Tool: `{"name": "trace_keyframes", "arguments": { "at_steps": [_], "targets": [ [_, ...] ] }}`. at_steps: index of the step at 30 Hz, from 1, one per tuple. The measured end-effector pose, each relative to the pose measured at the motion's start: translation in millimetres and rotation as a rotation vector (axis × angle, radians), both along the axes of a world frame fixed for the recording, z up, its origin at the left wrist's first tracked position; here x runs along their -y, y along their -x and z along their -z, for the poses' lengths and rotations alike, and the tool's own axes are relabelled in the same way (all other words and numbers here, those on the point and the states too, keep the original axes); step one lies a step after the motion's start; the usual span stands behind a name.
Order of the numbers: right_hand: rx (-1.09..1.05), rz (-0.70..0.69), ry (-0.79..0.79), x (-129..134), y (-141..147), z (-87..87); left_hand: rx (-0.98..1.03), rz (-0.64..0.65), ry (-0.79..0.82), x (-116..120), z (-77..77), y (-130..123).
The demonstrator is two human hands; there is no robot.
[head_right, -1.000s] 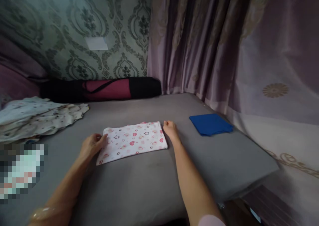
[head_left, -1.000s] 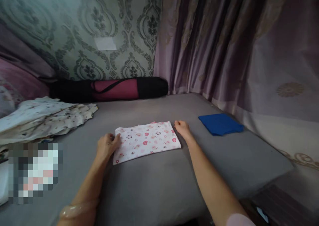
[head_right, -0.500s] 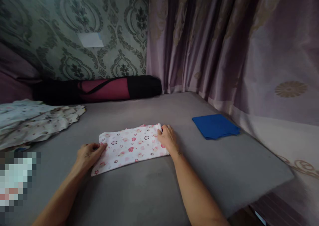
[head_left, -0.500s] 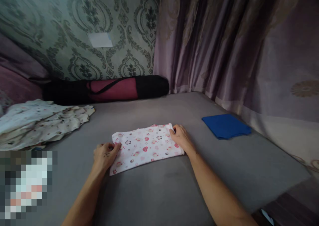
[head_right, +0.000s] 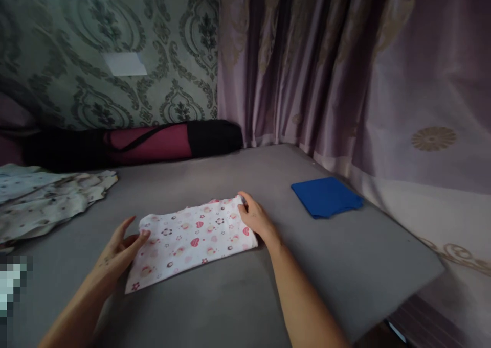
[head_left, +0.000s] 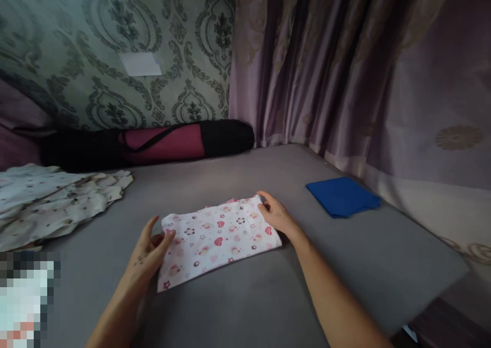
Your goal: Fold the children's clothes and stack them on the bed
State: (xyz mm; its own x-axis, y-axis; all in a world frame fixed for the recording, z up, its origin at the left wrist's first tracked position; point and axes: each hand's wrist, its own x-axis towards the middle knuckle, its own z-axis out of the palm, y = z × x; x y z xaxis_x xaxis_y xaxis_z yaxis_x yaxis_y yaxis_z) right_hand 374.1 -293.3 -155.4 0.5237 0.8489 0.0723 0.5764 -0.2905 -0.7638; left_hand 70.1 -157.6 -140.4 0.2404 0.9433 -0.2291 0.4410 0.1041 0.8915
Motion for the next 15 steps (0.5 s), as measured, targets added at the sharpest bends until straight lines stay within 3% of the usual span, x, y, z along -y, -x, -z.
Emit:
{"name": "trace_keyframes", "arguments": {
  "at_steps": [4, 8, 15],
  "targets": [
    [-0.021, -0.152, 0.011, 6, -1, -6.8, 0.033, 0.115, -0.072, 1, 0.2, 4],
    [-0.058, -0.166, 0.069, 8, -3, -6.0, -0.119, 0.258, -0.103, -1, 1.9, 8],
    [-0.096, -0.141, 0.007, 4, -5, 3.5, -0.157, 0.179, -0.123, -2, 10.3, 1]
  ]
}}
